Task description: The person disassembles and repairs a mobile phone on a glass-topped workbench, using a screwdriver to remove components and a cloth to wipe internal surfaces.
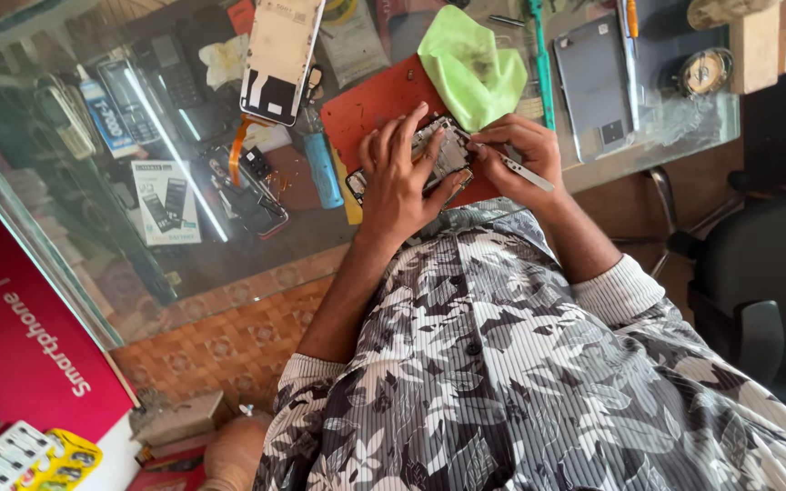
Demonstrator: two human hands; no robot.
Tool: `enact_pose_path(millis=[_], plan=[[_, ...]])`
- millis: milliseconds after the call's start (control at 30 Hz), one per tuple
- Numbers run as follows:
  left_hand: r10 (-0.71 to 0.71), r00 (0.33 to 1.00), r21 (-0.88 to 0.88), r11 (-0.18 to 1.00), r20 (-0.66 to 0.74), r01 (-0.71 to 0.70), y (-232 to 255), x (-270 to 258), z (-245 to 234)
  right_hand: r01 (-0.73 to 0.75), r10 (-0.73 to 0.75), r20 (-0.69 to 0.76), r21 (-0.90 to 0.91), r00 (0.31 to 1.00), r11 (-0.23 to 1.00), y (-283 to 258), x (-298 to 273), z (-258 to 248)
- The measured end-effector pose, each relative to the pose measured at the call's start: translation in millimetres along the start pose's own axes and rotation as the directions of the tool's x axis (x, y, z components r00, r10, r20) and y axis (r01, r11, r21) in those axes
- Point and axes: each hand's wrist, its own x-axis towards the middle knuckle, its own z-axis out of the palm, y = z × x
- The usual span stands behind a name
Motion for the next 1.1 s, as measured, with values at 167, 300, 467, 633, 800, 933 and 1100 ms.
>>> enact_pose_path(millis=[167,300,467,633,800,933,1100], plan=[[-0.044,0.998,-0.143,0.989,-0.033,0.039,1.4,-0.2,-14.1,-0.114,0.123,-0.124,0.084,0.985,0.99,-3.4,8.7,-2.5],[-0.141,0.989,-0.07,0.988,-0.034,0.138,-1.5,-4.5,-26.7,0.18,-0.151,0.098,-0.517,0.984,0.837,-9.5,36.1,-31.1],[-0.172,0.977,-0.016,0.985,-0.129,0.172,-8.1,-16.2,-39.5,0.334,-0.131,0.318,-0.76,0.939,0.558,-7.8,64.3,-44.7],[-0.283,0.939,-0.049,0.959,-0.195,0.279,-19.2,-32.2,-46.1,0.39,-0.201,0.335,-0.76,0.92,0.519,-26.0,64.0,-38.7],[-0.315,0.93,-0.031,0.948,-0.19,0.315,-30.3,-38.1,-57.4,0.307,-0.138,0.308,-0.61,0.941,0.731,-32.3,47.5,-19.2],[-0.163,0.983,0.015,0.986,-0.08,0.165,-21.4,-30.7,-57.2,0.285,0.039,0.466,-0.604,0.884,0.744,-30.5,31.6,-24.7],[-0.111,0.988,0.062,0.993,0.105,0.105,-6.7,-19.1,-50.5,0.249,0.128,0.492,-0.628,0.861,0.737,-46.4,12.8,-17.4]])
